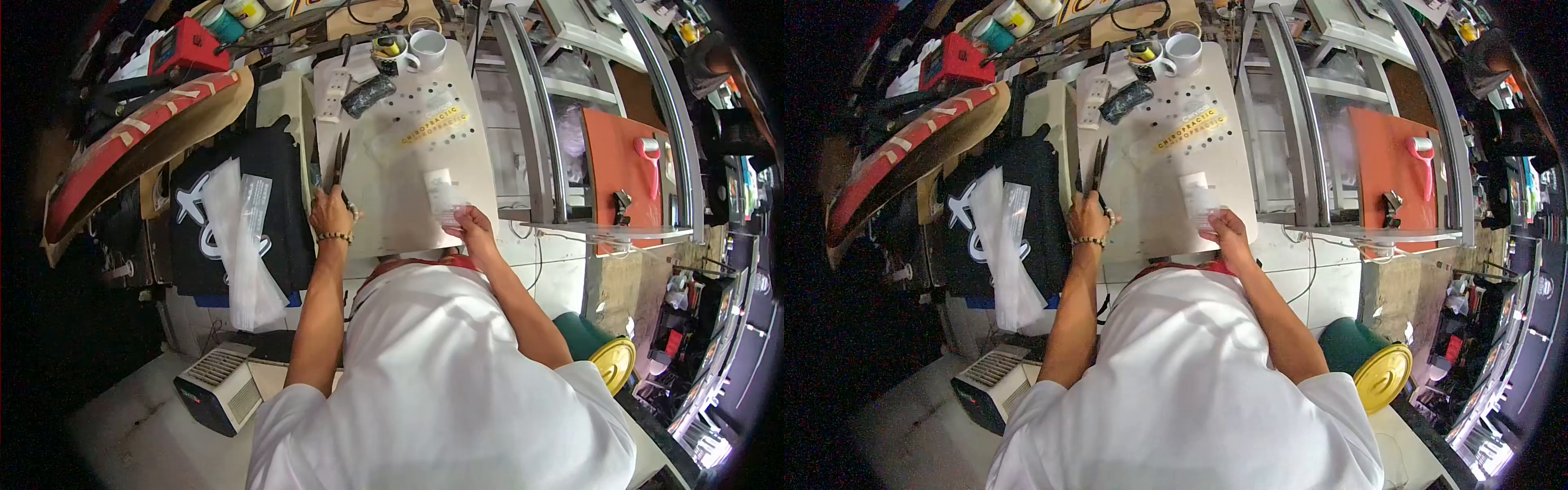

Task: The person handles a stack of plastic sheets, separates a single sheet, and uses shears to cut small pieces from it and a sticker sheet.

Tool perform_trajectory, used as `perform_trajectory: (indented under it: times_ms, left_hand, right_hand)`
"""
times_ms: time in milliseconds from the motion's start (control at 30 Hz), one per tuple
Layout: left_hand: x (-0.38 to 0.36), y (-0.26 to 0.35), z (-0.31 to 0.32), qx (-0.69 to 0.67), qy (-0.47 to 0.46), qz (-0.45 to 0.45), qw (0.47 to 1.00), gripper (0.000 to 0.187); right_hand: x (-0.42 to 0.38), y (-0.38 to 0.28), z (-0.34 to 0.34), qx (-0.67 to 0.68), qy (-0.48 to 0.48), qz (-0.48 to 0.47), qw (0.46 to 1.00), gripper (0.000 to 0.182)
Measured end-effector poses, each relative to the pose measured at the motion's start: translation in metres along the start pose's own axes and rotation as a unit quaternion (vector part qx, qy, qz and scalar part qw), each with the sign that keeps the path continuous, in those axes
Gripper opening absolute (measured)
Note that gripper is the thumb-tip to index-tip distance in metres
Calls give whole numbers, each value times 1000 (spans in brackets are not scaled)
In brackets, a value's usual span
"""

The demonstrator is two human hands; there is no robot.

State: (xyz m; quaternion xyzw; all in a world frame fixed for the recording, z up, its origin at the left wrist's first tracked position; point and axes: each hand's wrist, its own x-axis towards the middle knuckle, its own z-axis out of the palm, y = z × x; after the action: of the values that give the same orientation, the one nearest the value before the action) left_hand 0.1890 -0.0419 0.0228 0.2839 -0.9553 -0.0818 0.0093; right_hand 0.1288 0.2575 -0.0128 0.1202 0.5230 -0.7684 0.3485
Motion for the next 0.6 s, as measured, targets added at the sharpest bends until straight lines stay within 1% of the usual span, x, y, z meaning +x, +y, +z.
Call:
perform_trajectory:
  times_ms: [33, 67, 100, 133, 167, 200, 267, 300, 367, 433, 500, 533, 567, 600]
  left_hand:
    - [0, 1, -4, 16, 2, 0, 1000, 58]
    - [5, 1, -8, -3, -53, -14, 999, 61]
    - [5, -3, -4, -2, -52, -15, 999, 61]
    - [5, -7, 3, -37, -57, -9, 998, 59]
    - [7, -11, 8, -72, -61, -2, 996, 58]
    - [6, -13, 10, -71, -60, -2, 996, 58]
    - [0, -18, 16, -99, -36, 30, 994, 53]
    - [-1, -16, 16, -99, -37, 30, 994, 53]
    - [-5, -8, 20, -122, 35, 11, 992, 48]
    - [-11, 14, 16, -126, 25, 21, 992, 50]
    - [-21, 39, 13, -129, 15, 29, 991, 53]
    - [-26, 50, 14, -59, 36, 37, 997, 65]
    - [-29, 59, 14, 11, 57, 45, 997, 77]
    - [-30, 64, 16, 36, 33, 44, 998, 91]
  right_hand:
    - [1, 1, -3, 1, 0, 0, 1000, 14]
    - [2, 2, -5, 8, 14, -5, 1000, 12]
    - [1, 0, -3, 15, 27, -9, 999, 11]
    - [0, -3, 0, 16, 24, -9, 1000, 11]
    - [-2, -6, 2, 22, 43, -10, 999, 12]
    - [-3, -8, 3, 29, 63, -11, 998, 14]
    - [-1, -6, -1, 33, 67, -10, 997, 14]
    - [0, -7, -1, 36, 70, -8, 997, 14]
    - [1, -9, -2, 44, 84, 5, 995, 14]
    - [4, -9, -5, 50, 96, 20, 994, 15]
    - [8, -6, -11, 54, 60, 46, 996, 16]
    - [9, -8, -10, 52, 58, 46, 996, 16]
    - [9, -10, -10, 68, 28, 60, 996, 22]
    - [8, -15, -7, 83, 0, 74, 994, 29]
